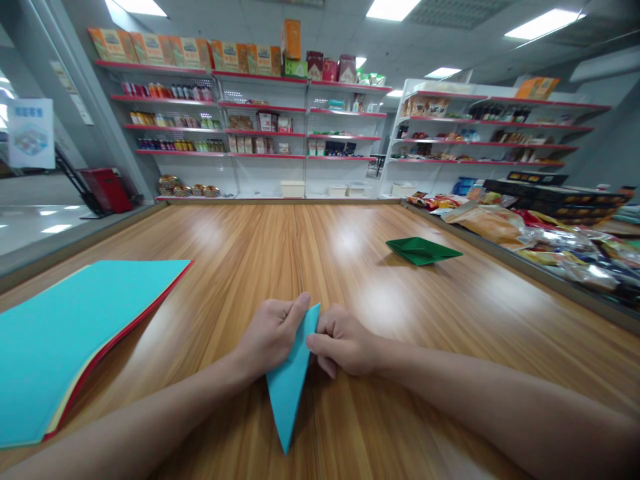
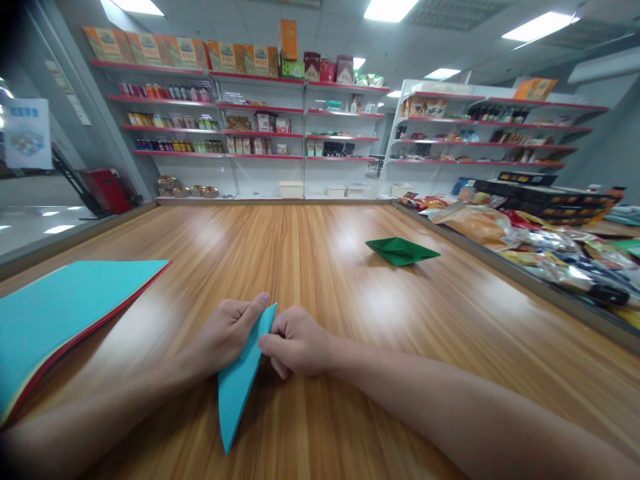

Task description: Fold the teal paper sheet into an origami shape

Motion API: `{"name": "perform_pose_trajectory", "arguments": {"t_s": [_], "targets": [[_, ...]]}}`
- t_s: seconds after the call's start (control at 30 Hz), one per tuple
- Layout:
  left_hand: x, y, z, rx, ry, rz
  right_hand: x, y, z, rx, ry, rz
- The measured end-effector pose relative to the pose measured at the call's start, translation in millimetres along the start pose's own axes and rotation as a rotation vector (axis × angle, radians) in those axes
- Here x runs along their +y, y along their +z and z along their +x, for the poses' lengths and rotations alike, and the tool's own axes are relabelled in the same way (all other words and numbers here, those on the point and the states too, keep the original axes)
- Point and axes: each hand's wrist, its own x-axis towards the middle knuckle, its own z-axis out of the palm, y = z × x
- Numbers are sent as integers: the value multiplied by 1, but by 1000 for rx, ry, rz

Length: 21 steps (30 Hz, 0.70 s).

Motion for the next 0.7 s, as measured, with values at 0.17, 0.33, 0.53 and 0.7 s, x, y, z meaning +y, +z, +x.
{"name": "perform_pose_trajectory", "arguments": {"t_s": [0.17,0.33,0.53,0.7], "targets": [[1,0,-2,-128,-51,-117,0,2,-2,-6,69,140],[-1,2,-2,-197,-3,-161,9,3,4,124,164,329],[6,-3,-3,-294,-18,-188,0,2,-3,55,102,174],[5,-3,-4,-325,9,-197,4,0,-5,61,51,138]]}}
